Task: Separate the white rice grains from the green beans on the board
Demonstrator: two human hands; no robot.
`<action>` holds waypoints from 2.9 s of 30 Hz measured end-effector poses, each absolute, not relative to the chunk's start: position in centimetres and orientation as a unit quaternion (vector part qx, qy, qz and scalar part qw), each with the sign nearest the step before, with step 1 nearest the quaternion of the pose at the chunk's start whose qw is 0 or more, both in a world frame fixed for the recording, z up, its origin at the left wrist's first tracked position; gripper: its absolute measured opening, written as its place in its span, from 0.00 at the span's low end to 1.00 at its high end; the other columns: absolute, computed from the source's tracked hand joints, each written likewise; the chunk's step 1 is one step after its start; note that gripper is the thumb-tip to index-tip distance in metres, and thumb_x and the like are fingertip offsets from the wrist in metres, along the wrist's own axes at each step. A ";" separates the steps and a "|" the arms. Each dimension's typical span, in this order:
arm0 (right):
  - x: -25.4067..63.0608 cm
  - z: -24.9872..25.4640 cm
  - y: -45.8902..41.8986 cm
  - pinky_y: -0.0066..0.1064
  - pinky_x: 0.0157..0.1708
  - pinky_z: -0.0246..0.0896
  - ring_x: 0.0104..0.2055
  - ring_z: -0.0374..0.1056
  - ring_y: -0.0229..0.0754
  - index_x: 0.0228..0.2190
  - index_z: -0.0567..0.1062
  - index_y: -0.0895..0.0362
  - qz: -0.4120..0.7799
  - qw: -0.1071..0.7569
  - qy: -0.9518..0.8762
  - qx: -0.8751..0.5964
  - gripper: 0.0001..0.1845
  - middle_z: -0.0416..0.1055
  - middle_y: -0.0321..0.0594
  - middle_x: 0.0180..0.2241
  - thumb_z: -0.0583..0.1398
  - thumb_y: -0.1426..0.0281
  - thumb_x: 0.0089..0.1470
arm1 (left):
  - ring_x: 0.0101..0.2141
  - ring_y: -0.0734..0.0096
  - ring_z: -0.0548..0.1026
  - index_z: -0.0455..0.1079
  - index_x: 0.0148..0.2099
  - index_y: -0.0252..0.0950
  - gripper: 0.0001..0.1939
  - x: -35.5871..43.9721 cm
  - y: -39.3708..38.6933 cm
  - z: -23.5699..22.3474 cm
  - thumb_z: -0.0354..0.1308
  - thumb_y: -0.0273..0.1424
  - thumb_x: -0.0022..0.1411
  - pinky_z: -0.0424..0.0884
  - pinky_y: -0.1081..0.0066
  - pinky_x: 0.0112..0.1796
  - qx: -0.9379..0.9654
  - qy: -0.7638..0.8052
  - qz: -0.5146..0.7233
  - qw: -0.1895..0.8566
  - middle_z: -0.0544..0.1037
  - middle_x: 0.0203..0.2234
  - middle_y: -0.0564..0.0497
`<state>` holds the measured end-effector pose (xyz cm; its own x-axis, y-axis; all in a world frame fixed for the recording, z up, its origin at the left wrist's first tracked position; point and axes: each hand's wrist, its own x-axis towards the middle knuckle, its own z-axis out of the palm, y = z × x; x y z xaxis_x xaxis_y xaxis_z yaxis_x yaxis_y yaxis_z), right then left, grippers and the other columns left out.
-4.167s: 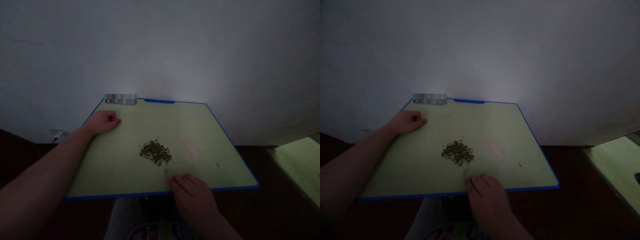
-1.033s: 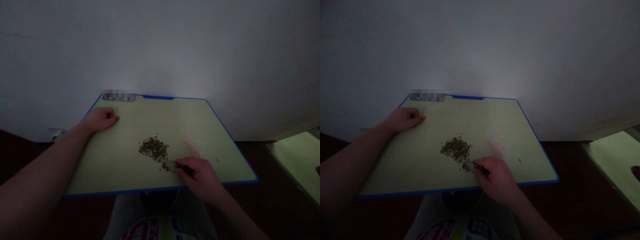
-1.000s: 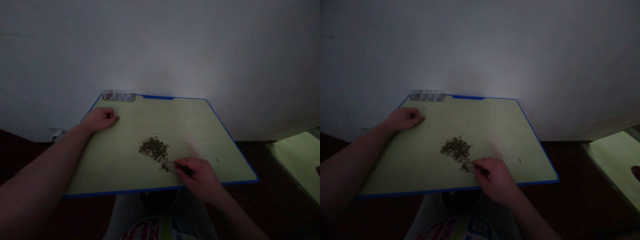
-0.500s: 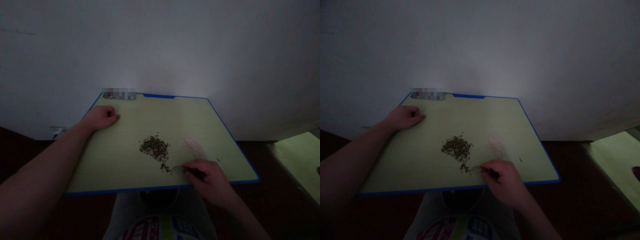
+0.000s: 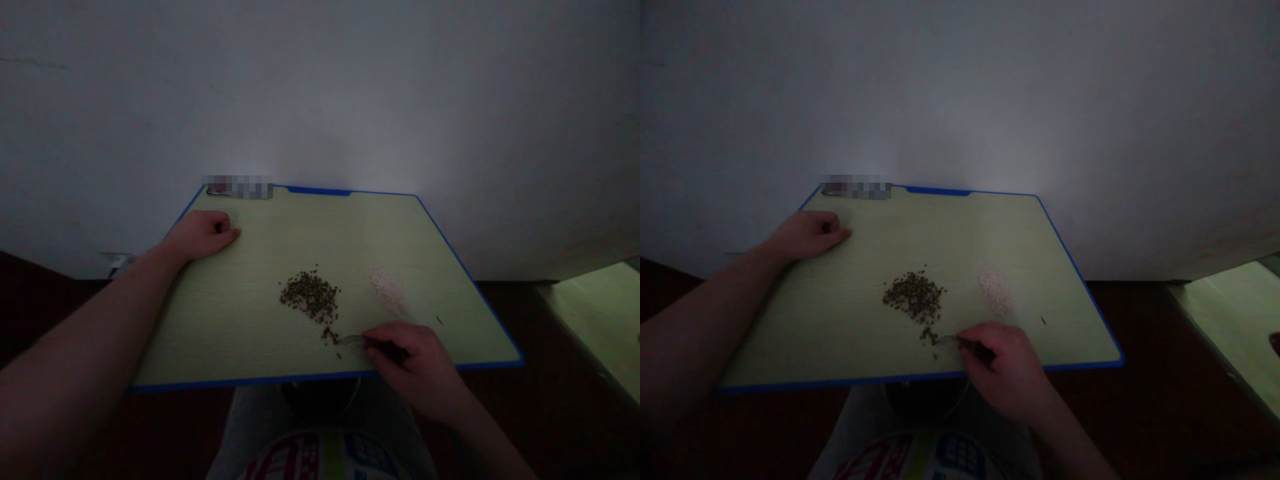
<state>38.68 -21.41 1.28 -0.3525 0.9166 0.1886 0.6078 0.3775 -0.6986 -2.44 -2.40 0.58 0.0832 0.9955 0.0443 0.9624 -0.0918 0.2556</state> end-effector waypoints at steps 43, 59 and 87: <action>38.9 0.9 -20.7 0.30 0.28 0.71 0.28 0.79 0.41 0.35 0.85 0.54 0.274 0.305 -0.758 -0.508 0.12 0.83 0.38 0.29 0.60 0.71 0.56 | 0.26 0.70 0.64 0.61 0.27 0.40 0.19 -2.5 -2.3 0.3 0.54 0.48 0.60 0.58 0.68 0.31 0.729 0.674 0.090 0.078 0.65 0.19 0.55; 37.7 0.8 -20.8 0.28 0.27 0.71 0.26 0.78 0.40 0.34 0.85 0.55 0.254 0.327 -0.755 -0.509 0.12 0.83 0.38 0.28 0.60 0.72 0.54 | 0.26 0.69 0.65 0.61 0.26 0.40 0.19 -2.4 -2.3 0.5 0.53 0.50 0.58 0.59 0.68 0.30 0.730 0.673 0.097 0.074 0.68 0.19 0.53; 37.9 0.8 -19.8 0.32 0.29 0.72 0.29 0.78 0.42 0.34 0.84 0.54 0.278 0.310 -0.763 -0.494 0.11 0.83 0.40 0.30 0.60 0.71 0.56 | 0.27 0.67 0.65 0.63 0.28 0.40 0.19 -2.3 -2.3 0.5 0.53 0.50 0.59 0.60 0.66 0.32 0.721 0.683 0.082 0.078 0.67 0.20 0.53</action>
